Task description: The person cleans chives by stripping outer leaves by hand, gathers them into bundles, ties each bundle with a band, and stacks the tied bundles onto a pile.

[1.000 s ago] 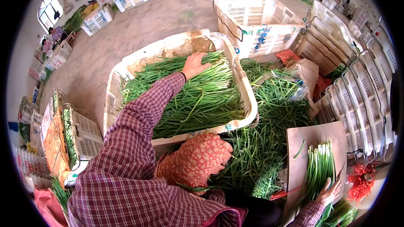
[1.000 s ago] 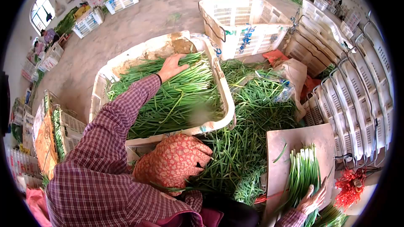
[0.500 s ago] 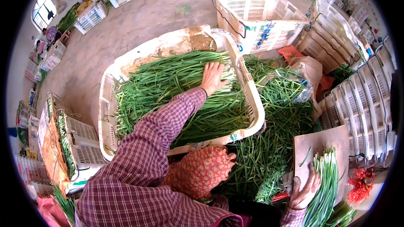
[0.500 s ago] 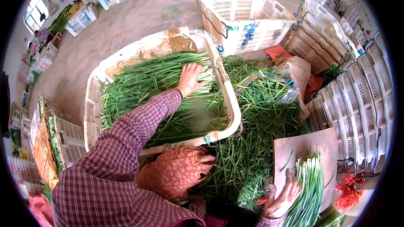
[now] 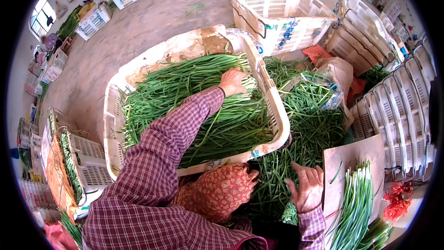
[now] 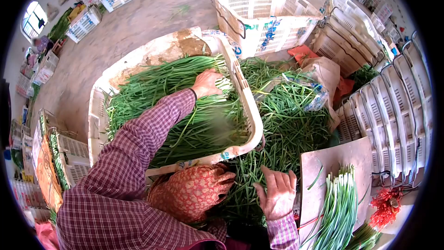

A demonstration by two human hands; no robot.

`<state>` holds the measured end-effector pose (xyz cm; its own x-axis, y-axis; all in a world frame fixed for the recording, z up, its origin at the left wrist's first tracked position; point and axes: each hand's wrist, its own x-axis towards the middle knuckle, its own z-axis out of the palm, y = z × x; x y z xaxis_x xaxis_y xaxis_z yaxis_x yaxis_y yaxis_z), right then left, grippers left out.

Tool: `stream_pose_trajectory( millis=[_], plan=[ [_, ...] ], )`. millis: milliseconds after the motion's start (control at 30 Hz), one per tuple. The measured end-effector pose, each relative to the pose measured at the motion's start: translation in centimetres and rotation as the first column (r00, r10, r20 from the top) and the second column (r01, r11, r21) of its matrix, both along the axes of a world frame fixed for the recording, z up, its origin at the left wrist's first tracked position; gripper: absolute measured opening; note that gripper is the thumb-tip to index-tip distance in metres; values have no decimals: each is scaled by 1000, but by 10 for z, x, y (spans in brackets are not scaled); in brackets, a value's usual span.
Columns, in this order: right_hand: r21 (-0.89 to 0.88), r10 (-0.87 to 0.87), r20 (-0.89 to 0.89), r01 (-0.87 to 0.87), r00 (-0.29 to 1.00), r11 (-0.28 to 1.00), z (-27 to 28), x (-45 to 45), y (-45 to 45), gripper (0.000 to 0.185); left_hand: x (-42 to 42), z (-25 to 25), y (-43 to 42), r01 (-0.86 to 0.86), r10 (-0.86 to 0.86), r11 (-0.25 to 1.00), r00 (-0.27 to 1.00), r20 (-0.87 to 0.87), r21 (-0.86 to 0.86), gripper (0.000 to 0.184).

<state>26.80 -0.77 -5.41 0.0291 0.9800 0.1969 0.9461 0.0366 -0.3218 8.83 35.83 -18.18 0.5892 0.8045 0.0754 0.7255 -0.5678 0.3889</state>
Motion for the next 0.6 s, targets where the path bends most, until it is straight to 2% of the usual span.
stream_pose_trajectory(
  millis=[33,100,167,233,267,300,367,433,500,533,600],
  plan=[
    [21,30,-8,-30,1000,999,-1,-2,8,41,0,3,-4,1,-1,1000,1000,4,0,63],
    [37,81,-34,-79,996,996,-1,-3,29,37,-1,11,-9,-112,116,988,993,34,-103,63],
    [90,118,-94,-110,989,990,-2,-4,51,35,-7,16,-4,-217,228,967,971,73,-133,59],
    [100,111,-183,-94,977,991,-2,-8,75,32,-28,26,0,-194,269,954,890,367,-229,49],
    [102,111,-277,-86,954,991,-6,-10,89,34,-39,33,10,-41,223,937,835,502,-348,38],
    [102,112,-370,-80,922,992,-12,-12,104,35,-51,36,13,50,176,939,782,597,-341,29],
    [24,58,-550,-53,833,998,-19,-21,136,40,-70,61,10,135,262,883,653,710,-450,27],
    [-9,27,-663,-43,748,999,-30,-31,167,44,-88,62,15,120,284,883,633,720,-453,26],
    [-33,-17,-807,-17,590,999,-56,-39,196,48,-96,70,8,145,341,851,579,741,-505,34],
    [-37,-20,-804,-16,594,999,-73,-38,210,48,-97,71,6,121,368,851,557,744,-512,40],
    [-195,-196,-863,50,466,980,-99,-37,236,54,-98,74,3,117,377,850,545,749,-514,43]
  ],
)
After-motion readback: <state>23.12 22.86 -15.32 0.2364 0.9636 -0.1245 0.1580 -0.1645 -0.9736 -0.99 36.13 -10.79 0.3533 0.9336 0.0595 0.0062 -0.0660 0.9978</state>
